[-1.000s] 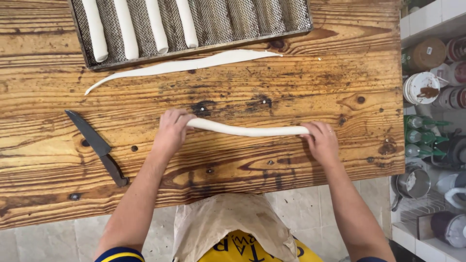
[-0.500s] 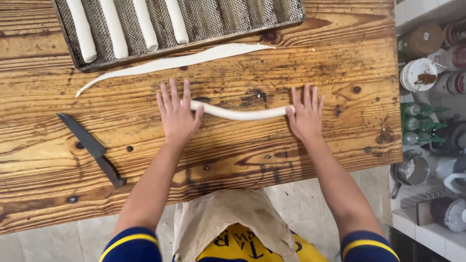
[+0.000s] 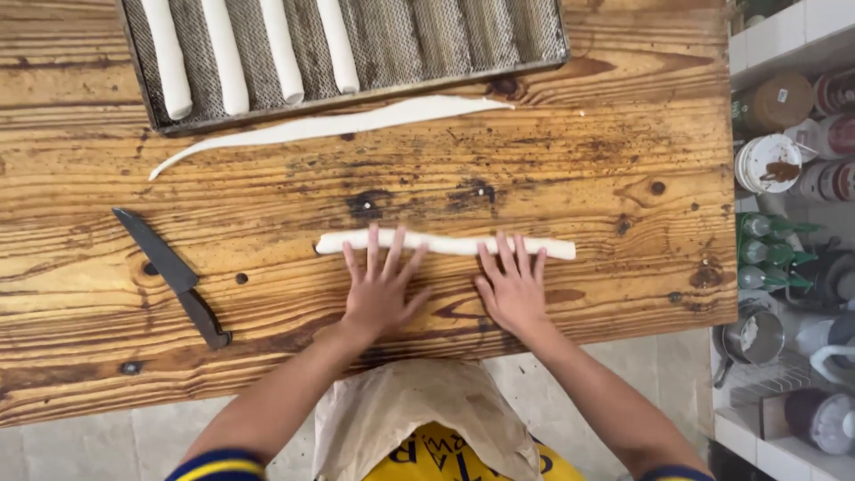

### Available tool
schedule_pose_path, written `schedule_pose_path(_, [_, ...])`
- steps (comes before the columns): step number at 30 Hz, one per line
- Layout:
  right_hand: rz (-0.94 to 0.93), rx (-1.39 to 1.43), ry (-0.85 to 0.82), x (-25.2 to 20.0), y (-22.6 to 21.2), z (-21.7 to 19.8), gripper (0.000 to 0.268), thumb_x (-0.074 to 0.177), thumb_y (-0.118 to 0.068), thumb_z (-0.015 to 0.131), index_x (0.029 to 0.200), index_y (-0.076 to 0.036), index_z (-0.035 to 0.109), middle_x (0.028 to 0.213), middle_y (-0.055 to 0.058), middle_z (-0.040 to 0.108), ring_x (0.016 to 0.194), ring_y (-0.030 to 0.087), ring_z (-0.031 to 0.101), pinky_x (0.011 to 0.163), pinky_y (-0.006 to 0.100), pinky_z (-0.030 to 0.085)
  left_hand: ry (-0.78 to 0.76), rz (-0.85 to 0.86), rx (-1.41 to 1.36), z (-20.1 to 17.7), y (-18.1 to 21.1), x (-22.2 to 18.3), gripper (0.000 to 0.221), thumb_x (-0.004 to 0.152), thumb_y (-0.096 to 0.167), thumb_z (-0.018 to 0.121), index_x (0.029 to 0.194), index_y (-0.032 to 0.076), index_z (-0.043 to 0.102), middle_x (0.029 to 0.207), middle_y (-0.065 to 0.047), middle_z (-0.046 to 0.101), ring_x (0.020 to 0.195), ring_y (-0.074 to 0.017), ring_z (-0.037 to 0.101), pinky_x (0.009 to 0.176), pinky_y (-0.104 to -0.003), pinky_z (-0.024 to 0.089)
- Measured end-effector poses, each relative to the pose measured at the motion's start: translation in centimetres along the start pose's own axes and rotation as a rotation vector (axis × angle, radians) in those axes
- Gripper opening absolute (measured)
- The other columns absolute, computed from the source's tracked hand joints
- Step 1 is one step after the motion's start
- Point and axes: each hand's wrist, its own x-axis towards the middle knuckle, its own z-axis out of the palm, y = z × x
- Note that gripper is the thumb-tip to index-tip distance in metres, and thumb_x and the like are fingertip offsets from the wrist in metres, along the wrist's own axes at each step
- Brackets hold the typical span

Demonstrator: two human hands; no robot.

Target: Cut and roll dough into baguette shapes and place them on a baking tray

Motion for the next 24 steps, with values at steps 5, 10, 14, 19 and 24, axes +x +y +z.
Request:
schedule_pose_path(5, [0.163,0.131,0.114,7.1,-0.3,-4.0,0.063,0.104,-0.059,0.023,0.164,-0.041,0.020,0.174,0.007,0.013,0.157,0.042,0.007,0.113,0.080,-0.006,-0.032,-0.285,-0.107,-0.8,-0.7,8.5,0.084,0.094,0.081,0.013,0.166,0.037,0.015,0.173,-0.014,-0.003,0.151,-0.0510,-0.015,0.105,-0.086,-0.011])
schedule_pose_path(10, [0.154,0.177,0.116,9.2,-0.5,-4.5,0.064,0.106,-0.052,0.031,0.166,-0.036,0.017,0.174,0.006,0.013,0.159,0.033,0.006,0.117,0.075,-0.002,0.084,-0.290,-0.116,-1.1,-3.0,10.1,0.084,0.096,0.073,0.037,0.165,0.027,0.027,0.172,-0.020,0.014,0.157,-0.0443,0.002,0.112,-0.081,-0.001])
schedule_pose_path(14, [-0.016,0.152,0.050,4.3,-1.7,-4.4,0.062,0.106,-0.049,0.031,0.164,-0.029,0.025,0.172,0.005,0.020,0.157,0.030,0.019,0.121,0.068,0.007,0.118,-0.164,0.057,-2.2,-1.7,3.5,0.090,0.091,0.071,0.047,0.164,0.021,0.031,0.167,-0.022,0.028,0.154,-0.0480,0.021,0.112,-0.076,0.022])
schedule_pose_path(19, [-0.067,0.145,-0.086,-0.5,-3.2,-2.4,0.063,0.105,-0.054,0.025,0.164,-0.033,0.025,0.170,0.007,0.022,0.156,0.035,0.014,0.116,0.074,0.003,-0.070,-0.119,-0.016,-1.4,1.5,-2.3,0.086,0.090,0.079,0.038,0.162,0.033,0.029,0.164,-0.014,0.028,0.155,-0.0445,0.015,0.117,-0.077,0.002])
schedule_pose_path(24, [-0.073,0.106,-0.004,4.9,-4.2,-3.0,0.060,0.106,-0.055,0.028,0.163,-0.036,0.026,0.173,0.007,0.011,0.157,0.041,0.003,0.111,0.081,-0.002,0.115,-0.053,0.060,0.1,1.7,3.2,0.077,0.090,0.074,0.040,0.159,0.041,0.035,0.172,-0.010,0.022,0.156,-0.0492,0.012,0.110,-0.081,0.001])
